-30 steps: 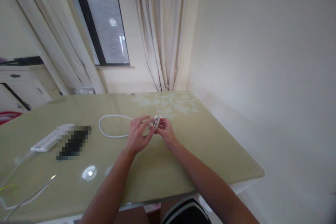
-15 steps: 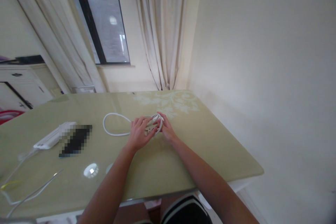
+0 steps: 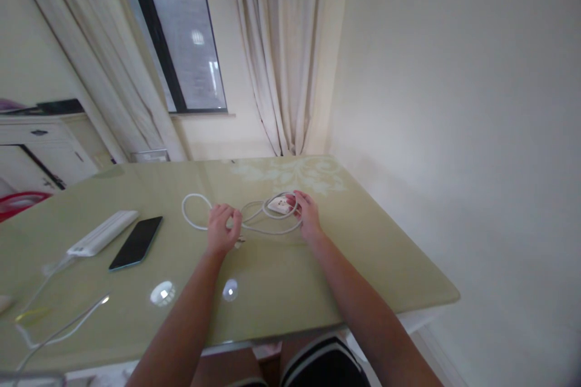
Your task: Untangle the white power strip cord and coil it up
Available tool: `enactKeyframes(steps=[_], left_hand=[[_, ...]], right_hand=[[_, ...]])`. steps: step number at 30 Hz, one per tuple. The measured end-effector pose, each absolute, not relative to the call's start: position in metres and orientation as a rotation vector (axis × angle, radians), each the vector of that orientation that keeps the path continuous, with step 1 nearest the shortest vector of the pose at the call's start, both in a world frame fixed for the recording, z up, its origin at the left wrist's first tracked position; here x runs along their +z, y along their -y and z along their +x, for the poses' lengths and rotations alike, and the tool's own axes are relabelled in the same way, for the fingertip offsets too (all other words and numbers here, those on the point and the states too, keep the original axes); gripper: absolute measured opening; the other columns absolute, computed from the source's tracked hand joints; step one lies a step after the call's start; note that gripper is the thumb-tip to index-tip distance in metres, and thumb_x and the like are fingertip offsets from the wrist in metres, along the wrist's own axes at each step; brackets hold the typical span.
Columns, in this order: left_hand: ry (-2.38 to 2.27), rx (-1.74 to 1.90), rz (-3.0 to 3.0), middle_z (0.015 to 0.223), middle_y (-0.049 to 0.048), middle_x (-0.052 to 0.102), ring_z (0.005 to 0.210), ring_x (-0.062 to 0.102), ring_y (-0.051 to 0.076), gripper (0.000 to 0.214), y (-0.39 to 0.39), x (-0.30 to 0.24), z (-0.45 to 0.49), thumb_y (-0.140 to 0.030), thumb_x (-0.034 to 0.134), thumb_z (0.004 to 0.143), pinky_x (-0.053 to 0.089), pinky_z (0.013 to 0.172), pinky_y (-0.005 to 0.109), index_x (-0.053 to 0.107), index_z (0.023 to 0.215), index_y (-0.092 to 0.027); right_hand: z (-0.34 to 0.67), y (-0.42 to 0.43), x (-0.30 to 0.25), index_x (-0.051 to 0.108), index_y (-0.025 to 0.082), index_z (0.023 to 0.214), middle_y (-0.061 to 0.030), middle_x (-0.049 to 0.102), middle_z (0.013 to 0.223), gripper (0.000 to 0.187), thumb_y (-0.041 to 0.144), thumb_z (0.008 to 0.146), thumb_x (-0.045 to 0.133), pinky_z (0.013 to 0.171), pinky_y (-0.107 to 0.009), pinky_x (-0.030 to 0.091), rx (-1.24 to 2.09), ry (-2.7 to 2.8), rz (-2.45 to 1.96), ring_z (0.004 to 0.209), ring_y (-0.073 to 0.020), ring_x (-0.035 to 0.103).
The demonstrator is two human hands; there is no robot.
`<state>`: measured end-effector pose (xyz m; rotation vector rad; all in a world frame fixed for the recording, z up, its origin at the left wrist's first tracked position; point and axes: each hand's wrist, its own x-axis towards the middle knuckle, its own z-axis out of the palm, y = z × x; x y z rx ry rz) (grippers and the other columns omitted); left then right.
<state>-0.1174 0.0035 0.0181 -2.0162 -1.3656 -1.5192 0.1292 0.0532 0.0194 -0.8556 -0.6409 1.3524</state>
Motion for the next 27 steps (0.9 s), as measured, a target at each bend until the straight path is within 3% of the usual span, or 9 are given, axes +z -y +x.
enactKeyframes(steps=[5, 8, 11, 15, 20, 24, 27], left_hand=[[1.468, -1.504, -2.275, 0.067, 0.0054, 0.063, 0.071, 0.055, 0.021, 0.043, -0.011, 0.013, -0.111, -0.037, 0.048, 0.101, 0.04, 0.075, 0.035, 0.066, 0.066, -0.021], [1.636, -1.49, -2.427, 0.065, 0.0041, 0.063, 0.066, 0.056, 0.019, 0.045, -0.013, 0.013, -0.111, -0.044, 0.048, 0.099, 0.04, 0.069, 0.033, 0.071, 0.069, -0.021], [1.921, -1.5, -2.376, 0.068, 0.0045, 0.067, 0.063, 0.057, 0.019, 0.046, -0.017, 0.011, -0.113, -0.051, 0.046, 0.096, 0.04, 0.064, 0.031, 0.073, 0.077, -0.019], [2.14, -1.416, -2.307, 0.073, 0.0051, 0.071, 0.066, 0.063, 0.021, 0.049, -0.02, 0.009, -0.114, -0.057, 0.049, 0.091, 0.043, 0.065, 0.031, 0.074, 0.102, -0.017], [2.151, -0.954, -2.491, 0.073, 0.0069, 0.069, 0.072, 0.066, 0.025, 0.061, -0.017, 0.009, -0.11, -0.062, 0.044, 0.096, 0.045, 0.073, 0.034, 0.075, 0.117, -0.015], [2.134, -0.726, -2.573, 0.078, 0.0073, 0.07, 0.083, 0.069, 0.029, 0.071, -0.012, 0.009, -0.108, -0.065, 0.042, 0.098, 0.046, 0.081, 0.037, 0.06, 0.149, -0.018], [1.999, -0.668, -2.662, 0.09, 0.0083, 0.072, 0.091, 0.069, 0.029, 0.068, -0.011, 0.009, -0.109, -0.066, 0.049, 0.095, 0.045, 0.083, 0.036, 0.062, 0.147, -0.023]], right_hand=[[0.143, -0.054, 0.023, 0.064, 0.018, 0.127, -0.008, 0.081, 0.105, 0.04, 0.042, 0.095, 0.061, 0.064, -0.024, 0.049, 0.781, 0.984, -0.871, 0.069, -0.0124, 0.067], [0.143, -0.05, 0.026, 0.065, 0.015, 0.131, -0.0104, 0.08, 0.107, 0.047, 0.047, 0.098, 0.055, 0.06, -0.024, 0.046, 0.666, 1.06, -0.859, 0.065, -0.0115, 0.062], [0.146, -0.05, 0.031, 0.07, 0.012, 0.123, -0.0129, 0.08, 0.107, 0.05, 0.051, 0.096, 0.056, 0.054, -0.023, 0.042, 0.689, 0.941, -0.849, 0.06, -0.0101, 0.058], [0.164, -0.057, 0.036, 0.074, 0.011, 0.115, -0.0136, 0.081, 0.102, 0.05, 0.053, 0.09, 0.062, 0.051, -0.021, 0.038, 0.724, 0.656, -0.818, 0.057, -0.0082, 0.056], [0.188, -0.068, 0.033, 0.075, 0.014, 0.112, -0.0085, 0.082, 0.094, 0.042, 0.047, 0.087, 0.067, 0.047, -0.017, 0.039, 0.838, 0.387, -0.758, 0.054, -0.0067, 0.056], [0.195, -0.07, 0.032, 0.074, 0.017, 0.106, -0.0054, 0.082, 0.093, 0.031, 0.043, 0.091, 0.066, 0.043, -0.015, 0.038, 1.003, 0.34, -0.674, 0.048, -0.0048, 0.052], [0.196, -0.066, 0.036, 0.074, 0.019, 0.104, -0.0042, 0.082, 0.096, 0.024, 0.038, 0.095, 0.063, 0.041, -0.013, 0.04, 1.127, 0.363, -0.566, 0.047, -0.0039, 0.052]])
